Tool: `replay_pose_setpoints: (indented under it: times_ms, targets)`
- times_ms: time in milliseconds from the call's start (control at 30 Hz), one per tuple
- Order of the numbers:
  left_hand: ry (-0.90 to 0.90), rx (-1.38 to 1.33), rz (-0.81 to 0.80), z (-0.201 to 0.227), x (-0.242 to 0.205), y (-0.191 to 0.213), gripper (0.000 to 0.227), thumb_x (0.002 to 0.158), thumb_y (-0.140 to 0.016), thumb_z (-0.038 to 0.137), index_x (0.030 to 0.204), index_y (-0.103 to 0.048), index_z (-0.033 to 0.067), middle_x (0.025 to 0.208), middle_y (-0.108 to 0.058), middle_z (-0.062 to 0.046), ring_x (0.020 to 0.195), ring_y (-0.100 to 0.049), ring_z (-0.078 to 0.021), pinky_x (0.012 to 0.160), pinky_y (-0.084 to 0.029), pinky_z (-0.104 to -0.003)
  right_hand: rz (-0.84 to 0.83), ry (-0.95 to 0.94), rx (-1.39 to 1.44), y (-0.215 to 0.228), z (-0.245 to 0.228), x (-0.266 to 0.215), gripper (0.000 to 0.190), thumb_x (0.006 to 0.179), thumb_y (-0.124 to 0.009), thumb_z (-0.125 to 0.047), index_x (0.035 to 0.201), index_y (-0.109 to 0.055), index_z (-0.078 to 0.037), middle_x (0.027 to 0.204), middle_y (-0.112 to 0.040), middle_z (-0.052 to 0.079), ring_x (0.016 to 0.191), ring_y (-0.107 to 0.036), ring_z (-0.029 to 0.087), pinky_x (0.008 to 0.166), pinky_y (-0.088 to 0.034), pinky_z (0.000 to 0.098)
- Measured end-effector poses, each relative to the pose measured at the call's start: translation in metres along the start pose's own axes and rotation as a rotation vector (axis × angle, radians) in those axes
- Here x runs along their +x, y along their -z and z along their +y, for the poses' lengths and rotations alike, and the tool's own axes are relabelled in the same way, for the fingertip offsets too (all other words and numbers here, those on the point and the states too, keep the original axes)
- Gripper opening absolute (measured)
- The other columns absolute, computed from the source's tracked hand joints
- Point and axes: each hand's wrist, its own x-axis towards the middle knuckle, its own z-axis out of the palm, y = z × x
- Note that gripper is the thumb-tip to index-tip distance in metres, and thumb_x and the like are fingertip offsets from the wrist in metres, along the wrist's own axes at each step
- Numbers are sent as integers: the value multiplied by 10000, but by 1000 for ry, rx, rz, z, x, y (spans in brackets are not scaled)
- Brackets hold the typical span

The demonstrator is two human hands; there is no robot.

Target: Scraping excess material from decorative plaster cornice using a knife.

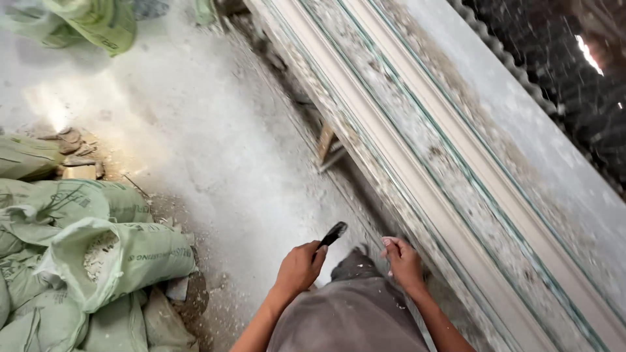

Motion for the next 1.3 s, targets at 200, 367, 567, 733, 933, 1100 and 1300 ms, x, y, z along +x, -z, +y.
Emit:
replay_pose_setpoints:
  times_ms: [200, 367, 567, 733, 933, 1100, 1300]
  targets:
    - [240, -211, 198, -87, 48, 1, 327, 960, -611, 316, 978, -674, -5, 794, -671, -263, 730, -663, -441, 646, -503, -492, 19, 320, -161, -61, 6, 132, 564, 1040, -549, -485, 814, -769, -17, 676, -748, 80, 647, -700, 148, 645, -525, 320]
    - [409, -286, 307, -141, 115, 20, 400, 971, -599, 386, 930, -669, -5, 749, -667, -247, 674, -653, -393, 647, -512, -465, -211, 306, -157, -150, -64, 252, 462, 1064, -447, -434, 1098, -756, -93, 829, -805, 59, 727, -722, 225, 708, -558, 345]
    - [588, -337, 432, -180, 231, 97, 500, 1003, -533, 453, 902, -698, -8, 709, -680, -205, 646, -658, -293, 655, -520, -427, -577, 416, 66, -201, -253, 334, 465, 1029, -417, -227, 1477, -480, -117, 1152, -748, 25, 933, -758, 139, 814, -607, 323]
    - [570, -429, 589, -169, 311, 173, 534, 1015, -530, 451, 906, -718, -36, 730, -705, -150, 679, -664, -232, 668, -534, -388, -637, 191, -224, -201, -402, 358, 358, 995, -521, -257, 1313, -628, -130, 1028, -791, -5, 612, -702, 208, 562, -575, 345]
    - [450, -610, 587, -233, 395, 170, 536, 1019, -488, 446, 1006, -781, -2, 771, -759, -128, 715, -678, -169, 683, -539, -342, -465, 508, -261, -272, -317, 477, 526, 1129, -511, -396, 826, -742, -33, 672, -719, 80, 616, -690, 189, 638, -532, 343]
    - [629, -552, 295, -306, 489, 189, 559, 1001, -571, 448, 916, -760, -71, 739, -752, -213, 653, -760, -213, 627, -592, -336, -679, 312, -44, -326, -350, 494, 516, 1008, -498, -355, 1455, -502, -97, 1165, -729, 135, 1129, -695, 231, 971, -520, 345]
    - [430, -679, 68, -288, 615, 337, 486, 1008, -542, 361, 884, -716, -75, 756, -745, -148, 680, -755, -215, 643, -606, -356, -775, 378, -162, -388, -446, 511, 808, 1013, -670, -344, 1596, -173, -87, 1475, -507, 223, 1389, -513, 340, 1110, -404, 405]
